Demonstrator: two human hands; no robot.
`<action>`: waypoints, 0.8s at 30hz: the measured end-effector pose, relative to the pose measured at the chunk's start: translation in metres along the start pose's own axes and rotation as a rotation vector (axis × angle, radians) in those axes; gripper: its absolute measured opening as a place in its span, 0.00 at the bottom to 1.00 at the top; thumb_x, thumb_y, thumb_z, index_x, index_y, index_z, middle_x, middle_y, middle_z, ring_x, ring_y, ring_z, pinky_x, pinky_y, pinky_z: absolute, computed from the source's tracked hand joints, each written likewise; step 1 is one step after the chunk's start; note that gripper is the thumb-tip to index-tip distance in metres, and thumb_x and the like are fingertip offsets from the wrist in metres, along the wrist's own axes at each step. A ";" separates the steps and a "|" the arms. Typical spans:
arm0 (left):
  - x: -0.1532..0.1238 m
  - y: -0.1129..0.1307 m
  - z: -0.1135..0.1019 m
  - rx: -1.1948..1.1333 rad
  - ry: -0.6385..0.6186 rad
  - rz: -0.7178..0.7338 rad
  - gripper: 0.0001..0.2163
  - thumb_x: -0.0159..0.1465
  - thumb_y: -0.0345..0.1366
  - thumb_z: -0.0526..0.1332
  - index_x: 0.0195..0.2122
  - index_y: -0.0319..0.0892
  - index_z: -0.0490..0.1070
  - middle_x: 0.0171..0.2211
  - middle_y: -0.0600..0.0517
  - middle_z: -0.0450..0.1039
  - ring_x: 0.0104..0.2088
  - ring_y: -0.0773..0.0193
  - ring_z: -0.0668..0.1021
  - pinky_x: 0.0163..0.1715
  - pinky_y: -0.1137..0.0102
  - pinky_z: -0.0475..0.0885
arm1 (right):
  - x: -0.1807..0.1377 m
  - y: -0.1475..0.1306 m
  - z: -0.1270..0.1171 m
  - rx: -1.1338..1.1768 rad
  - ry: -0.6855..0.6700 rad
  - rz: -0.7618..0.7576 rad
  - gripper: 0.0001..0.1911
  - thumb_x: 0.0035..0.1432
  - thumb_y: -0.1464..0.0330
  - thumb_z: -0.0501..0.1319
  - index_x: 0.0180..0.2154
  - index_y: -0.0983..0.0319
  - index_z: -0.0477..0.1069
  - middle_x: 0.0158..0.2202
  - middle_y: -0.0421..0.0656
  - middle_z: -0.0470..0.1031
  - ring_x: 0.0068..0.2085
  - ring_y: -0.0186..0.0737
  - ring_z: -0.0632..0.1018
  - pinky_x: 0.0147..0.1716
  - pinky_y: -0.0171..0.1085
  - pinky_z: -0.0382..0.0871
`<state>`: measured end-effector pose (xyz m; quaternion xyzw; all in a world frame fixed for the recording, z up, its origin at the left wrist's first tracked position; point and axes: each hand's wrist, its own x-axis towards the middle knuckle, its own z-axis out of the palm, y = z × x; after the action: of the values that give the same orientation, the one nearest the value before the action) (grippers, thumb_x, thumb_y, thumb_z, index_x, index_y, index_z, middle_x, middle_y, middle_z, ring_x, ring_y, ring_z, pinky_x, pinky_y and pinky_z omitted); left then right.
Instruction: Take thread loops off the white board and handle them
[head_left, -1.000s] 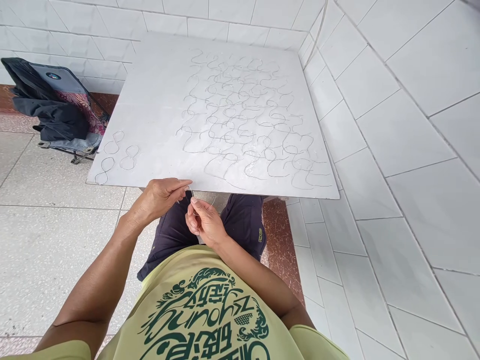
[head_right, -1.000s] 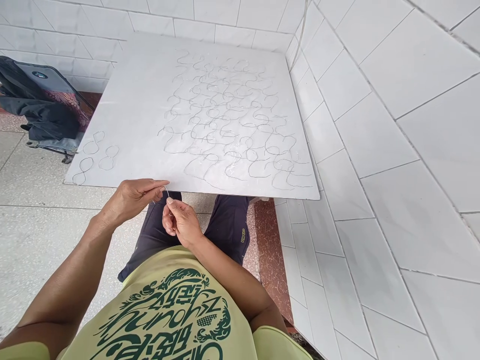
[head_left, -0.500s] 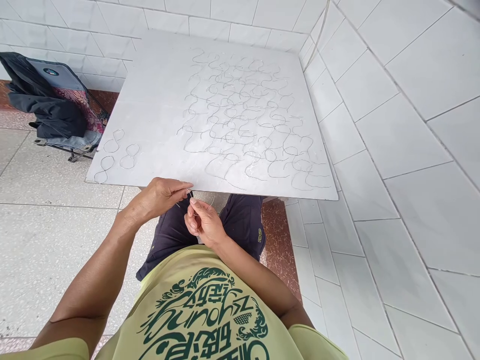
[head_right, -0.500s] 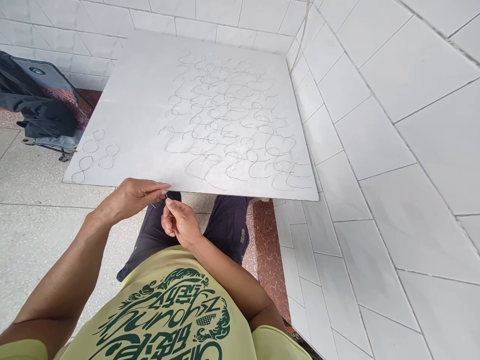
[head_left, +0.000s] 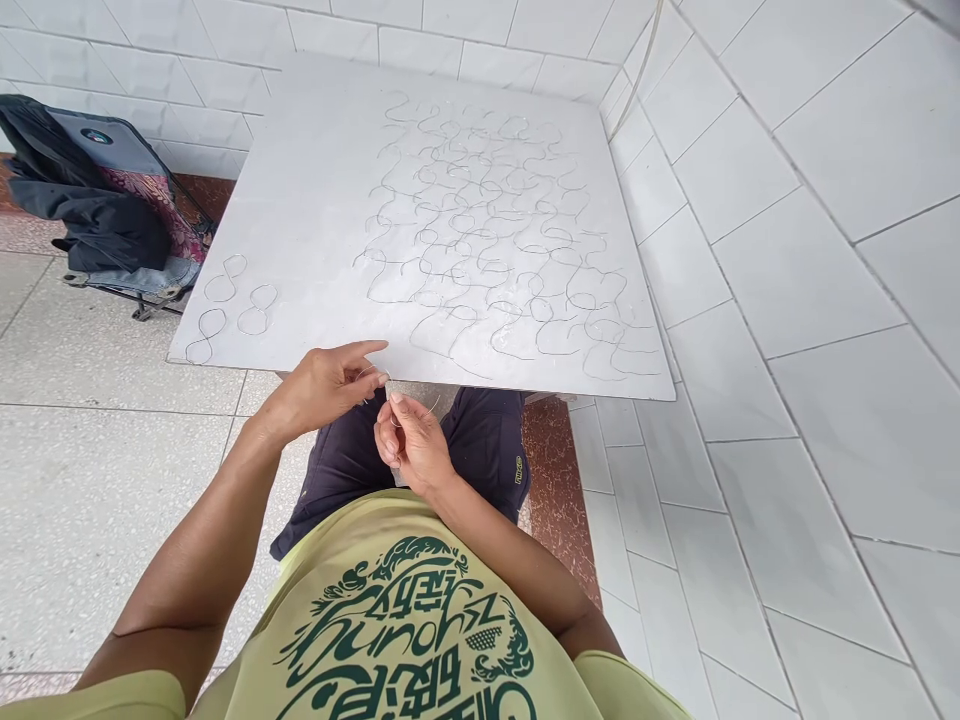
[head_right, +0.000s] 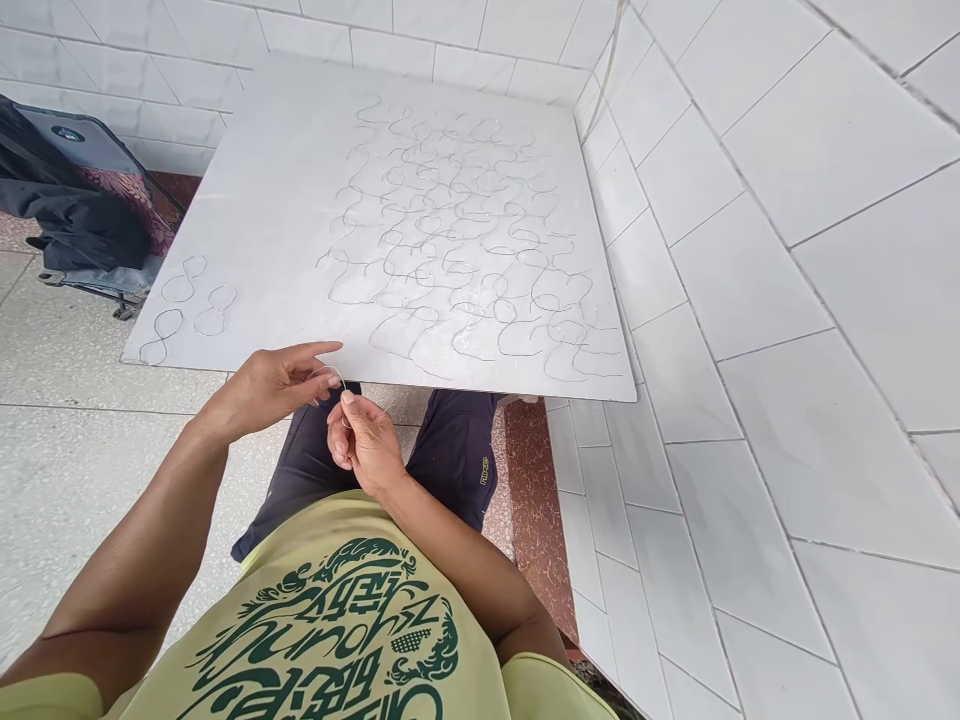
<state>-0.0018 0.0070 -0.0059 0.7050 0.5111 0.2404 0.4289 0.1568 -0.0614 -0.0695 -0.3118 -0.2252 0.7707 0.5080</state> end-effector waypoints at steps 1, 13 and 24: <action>-0.001 0.000 0.000 -0.068 0.003 -0.021 0.26 0.67 0.47 0.66 0.63 0.40 0.75 0.35 0.48 0.84 0.31 0.59 0.83 0.35 0.65 0.80 | 0.000 -0.001 0.000 -0.016 0.014 -0.019 0.24 0.63 0.46 0.66 0.32 0.59 0.70 0.15 0.31 0.61 0.16 0.29 0.58 0.14 0.31 0.50; 0.000 -0.004 -0.006 -0.124 0.080 -0.033 0.19 0.69 0.50 0.64 0.46 0.39 0.85 0.25 0.49 0.79 0.24 0.63 0.79 0.26 0.68 0.78 | 0.000 -0.016 -0.019 -0.202 -0.146 0.076 0.20 0.60 0.53 0.71 0.43 0.61 0.73 0.21 0.35 0.74 0.19 0.32 0.71 0.17 0.30 0.63; 0.003 -0.007 -0.005 -0.117 -0.019 -0.044 0.16 0.69 0.49 0.63 0.39 0.41 0.83 0.24 0.50 0.78 0.23 0.64 0.77 0.24 0.70 0.75 | 0.003 -0.030 -0.028 -0.417 -0.245 0.116 0.14 0.62 0.58 0.69 0.37 0.62 0.73 0.22 0.38 0.78 0.20 0.33 0.76 0.18 0.28 0.64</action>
<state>-0.0078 0.0122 -0.0094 0.6695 0.5076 0.2534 0.4794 0.1951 -0.0461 -0.0708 -0.3264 -0.4211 0.7675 0.3565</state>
